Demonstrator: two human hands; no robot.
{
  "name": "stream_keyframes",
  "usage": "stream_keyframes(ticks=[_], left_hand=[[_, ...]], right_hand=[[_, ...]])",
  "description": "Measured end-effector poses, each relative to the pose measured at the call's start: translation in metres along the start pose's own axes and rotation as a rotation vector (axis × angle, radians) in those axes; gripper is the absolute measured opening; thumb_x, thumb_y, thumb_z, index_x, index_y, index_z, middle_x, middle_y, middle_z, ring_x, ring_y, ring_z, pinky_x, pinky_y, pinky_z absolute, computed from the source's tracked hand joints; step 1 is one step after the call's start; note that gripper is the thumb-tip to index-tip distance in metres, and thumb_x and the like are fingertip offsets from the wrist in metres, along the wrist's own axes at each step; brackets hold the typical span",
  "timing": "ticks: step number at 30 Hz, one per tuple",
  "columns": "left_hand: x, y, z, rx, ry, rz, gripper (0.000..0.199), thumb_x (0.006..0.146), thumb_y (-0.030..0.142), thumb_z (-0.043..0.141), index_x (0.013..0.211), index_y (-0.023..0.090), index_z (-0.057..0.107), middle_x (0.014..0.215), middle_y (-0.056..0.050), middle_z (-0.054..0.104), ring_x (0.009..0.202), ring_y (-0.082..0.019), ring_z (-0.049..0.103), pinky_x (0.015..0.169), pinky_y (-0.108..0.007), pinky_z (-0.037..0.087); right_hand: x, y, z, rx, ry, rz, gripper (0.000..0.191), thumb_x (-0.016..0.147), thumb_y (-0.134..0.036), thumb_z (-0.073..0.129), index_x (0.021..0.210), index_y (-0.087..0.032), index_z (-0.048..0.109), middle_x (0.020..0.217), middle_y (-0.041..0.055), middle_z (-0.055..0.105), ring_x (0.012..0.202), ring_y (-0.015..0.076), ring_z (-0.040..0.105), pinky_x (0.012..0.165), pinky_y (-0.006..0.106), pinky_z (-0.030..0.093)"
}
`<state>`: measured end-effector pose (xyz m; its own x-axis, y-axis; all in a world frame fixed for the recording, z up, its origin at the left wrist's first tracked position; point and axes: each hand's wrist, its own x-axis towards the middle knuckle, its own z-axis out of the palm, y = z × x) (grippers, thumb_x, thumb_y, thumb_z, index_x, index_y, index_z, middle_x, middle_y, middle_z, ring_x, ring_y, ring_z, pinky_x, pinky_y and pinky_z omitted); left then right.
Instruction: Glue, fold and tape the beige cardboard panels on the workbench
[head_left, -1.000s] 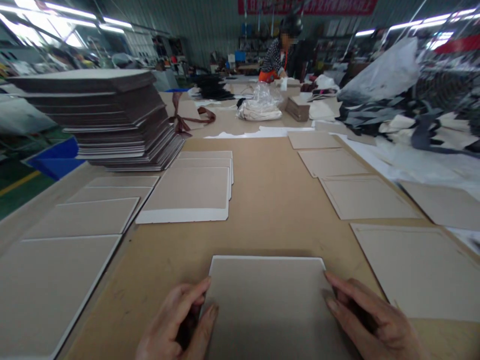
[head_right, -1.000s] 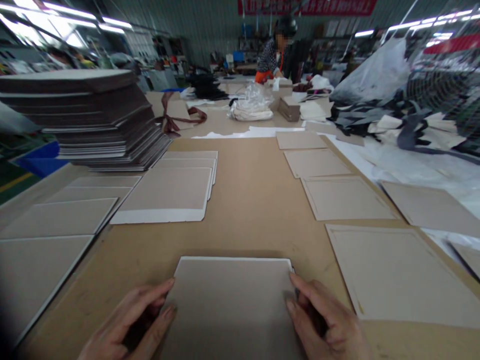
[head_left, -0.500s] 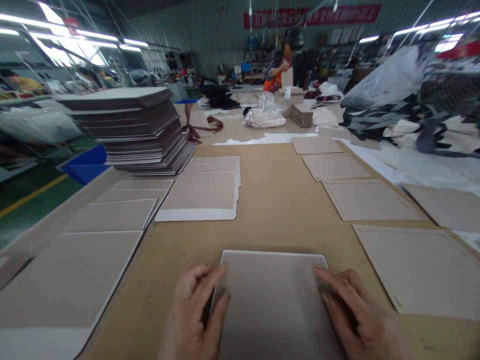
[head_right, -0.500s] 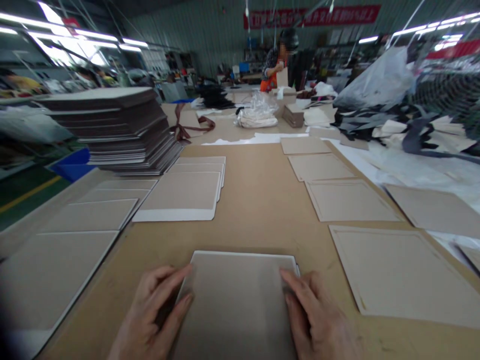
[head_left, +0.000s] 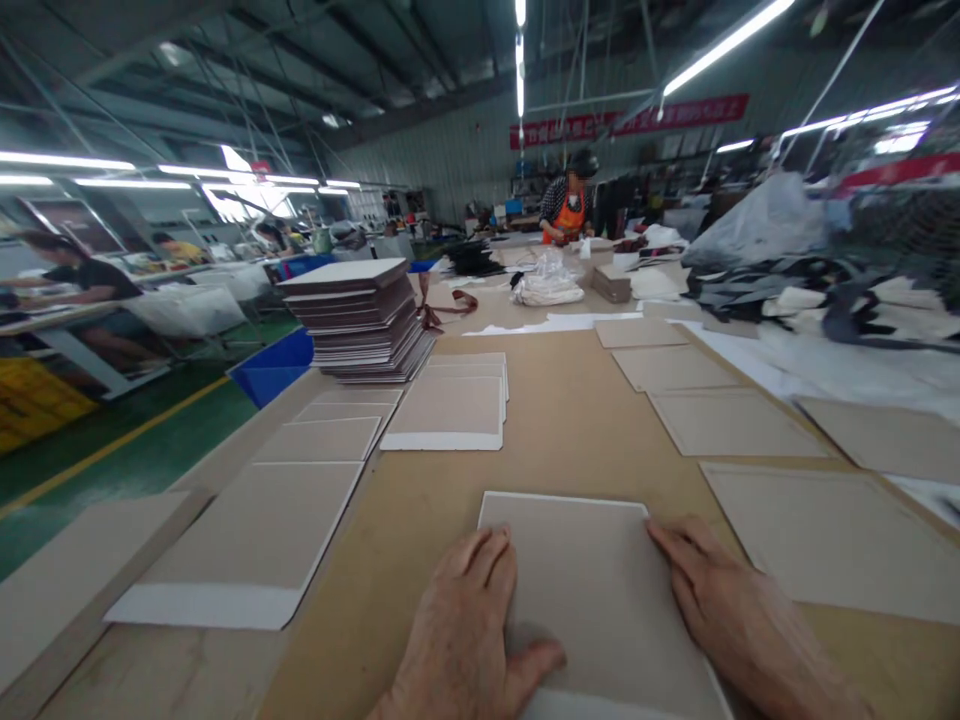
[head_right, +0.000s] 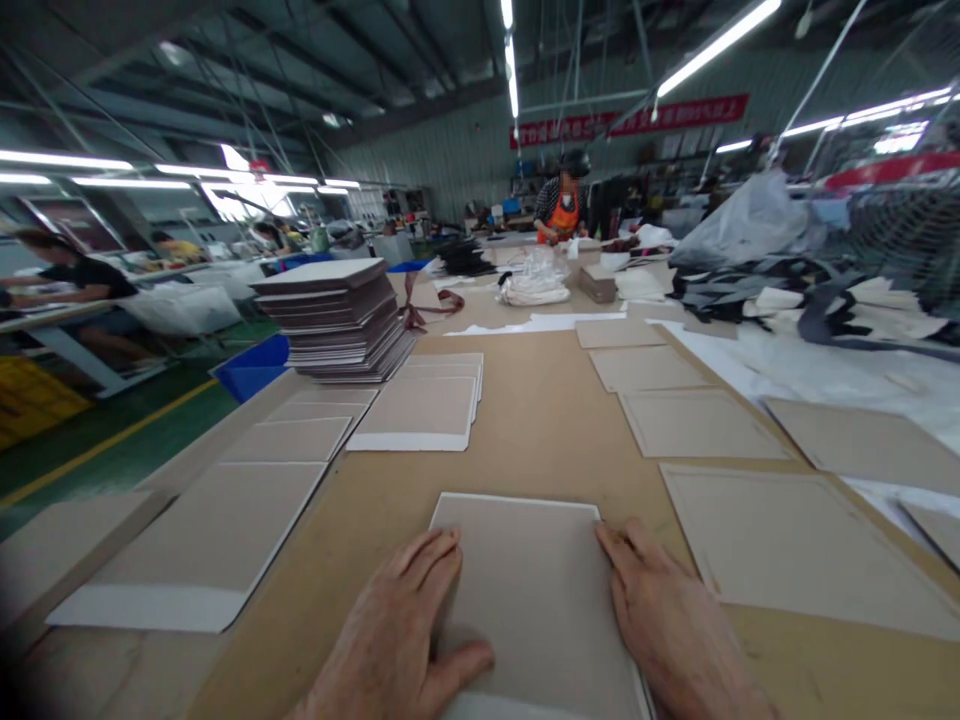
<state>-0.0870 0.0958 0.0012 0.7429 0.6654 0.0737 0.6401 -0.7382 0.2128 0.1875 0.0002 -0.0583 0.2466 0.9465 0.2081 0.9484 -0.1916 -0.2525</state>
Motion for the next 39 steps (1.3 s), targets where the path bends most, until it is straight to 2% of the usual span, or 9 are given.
stream_keyframes(ticks=[4, 7, 14, 18, 23, 27, 30, 34, 39], left_hand=[[-0.002, -0.006, 0.015, -0.086, 0.076, -0.028, 0.071, 0.071, 0.051, 0.073, 0.127, 0.012, 0.054, 0.142, -0.017, 0.048, 0.134, -0.033, 0.041, 0.111, -0.051, 0.039], [-0.003, -0.009, 0.018, -0.144, 0.106, -0.035, 0.068, 0.069, 0.047, 0.075, 0.124, 0.013, 0.053, 0.142, -0.016, 0.048, 0.133, -0.033, 0.040, 0.111, -0.053, 0.037], [-0.008, -0.006, 0.021, -0.240, 0.168, -0.048, 0.068, 0.064, 0.042, 0.079, 0.121, 0.015, 0.054, 0.138, -0.016, 0.051, 0.131, -0.034, 0.043, 0.109, -0.054, 0.038], [-0.004, -0.013, 0.027, -0.274, 0.223, 0.009, 0.077, 0.056, 0.049, 0.084, 0.120, 0.017, 0.056, 0.135, -0.016, 0.054, 0.128, -0.036, 0.046, 0.107, -0.054, 0.040], [0.000, -0.031, 0.038, -0.435, 0.329, 0.106, 0.073, 0.067, 0.068, 0.070, 0.119, 0.019, 0.058, 0.125, -0.014, 0.060, 0.121, -0.030, 0.053, 0.104, -0.045, 0.045], [-0.005, -0.046, 0.043, -0.616, 0.677, -0.208, 0.055, 0.094, 0.059, 0.036, 0.129, 0.021, 0.052, 0.136, -0.014, 0.051, 0.129, -0.028, 0.048, 0.101, -0.045, 0.048], [-0.009, -0.059, 0.038, -0.663, 0.850, -0.494, 0.044, 0.098, 0.045, 0.031, 0.128, 0.022, 0.053, 0.128, -0.012, 0.057, 0.126, -0.027, 0.052, 0.097, -0.044, 0.052], [-0.008, -0.070, 0.035, -0.667, 0.843, -0.611, 0.039, 0.097, 0.038, 0.035, 0.128, 0.019, 0.050, 0.115, -0.012, 0.064, 0.114, -0.027, 0.061, 0.093, -0.044, 0.055], [-0.003, -0.061, 0.052, -0.705, 0.817, -0.755, 0.047, 0.097, 0.036, 0.033, 0.136, 0.012, 0.030, 0.137, -0.023, 0.047, 0.131, -0.028, 0.049, 0.098, -0.041, 0.052]], right_hand=[[0.024, 0.010, -0.013, 0.187, -0.052, 0.120, 0.046, 0.095, -0.038, 0.031, 0.120, -0.017, 0.063, 0.118, 0.0140, 0.065, 0.103, 0.0266, 0.064, 0.091, 0.042, 0.050], [0.039, 0.010, -0.018, 0.316, -0.140, 0.080, 0.046, 0.094, -0.043, 0.035, 0.116, -0.017, 0.065, 0.118, 0.0124, 0.066, 0.111, 0.0250, 0.060, 0.098, 0.040, 0.045], [0.041, 0.005, -0.018, 0.466, -0.010, 0.133, 0.041, 0.085, -0.045, 0.049, 0.109, -0.018, 0.069, 0.106, 0.0085, 0.069, 0.094, 0.0229, 0.065, 0.090, 0.038, 0.049], [0.041, 0.004, -0.019, 0.725, 0.051, 0.271, 0.039, 0.075, -0.053, 0.061, 0.102, -0.024, 0.068, 0.087, 0.0029, 0.073, 0.077, 0.0226, 0.068, 0.069, 0.034, 0.054], [0.062, 0.004, -0.031, 1.177, -0.133, 0.428, 0.047, 0.063, -0.055, 0.075, 0.096, -0.024, 0.064, 0.084, 0.0058, 0.074, 0.073, 0.0270, 0.070, 0.061, 0.036, 0.056], [0.100, -0.011, -0.053, 1.306, -0.122, 0.516, 0.057, 0.057, -0.052, 0.082, 0.102, -0.023, 0.060, 0.082, 0.0052, 0.072, 0.070, 0.0255, 0.068, 0.059, 0.035, 0.054], [0.146, -0.042, -0.054, 1.331, -0.038, 0.430, 0.053, 0.058, -0.046, 0.082, 0.098, -0.023, 0.057, 0.073, 0.0008, 0.068, 0.062, 0.0196, 0.064, 0.054, 0.029, 0.049], [0.217, -0.094, -0.019, 1.302, -0.008, 0.322, 0.040, 0.061, -0.039, 0.075, 0.088, -0.023, 0.052, 0.065, -0.0037, 0.061, 0.057, 0.0158, 0.060, 0.052, 0.027, 0.047], [0.278, -0.143, 0.036, 1.144, -0.049, 0.332, 0.025, 0.071, -0.037, 0.070, 0.079, -0.020, 0.053, 0.060, -0.0027, 0.060, 0.057, 0.0154, 0.060, 0.054, 0.027, 0.048]])
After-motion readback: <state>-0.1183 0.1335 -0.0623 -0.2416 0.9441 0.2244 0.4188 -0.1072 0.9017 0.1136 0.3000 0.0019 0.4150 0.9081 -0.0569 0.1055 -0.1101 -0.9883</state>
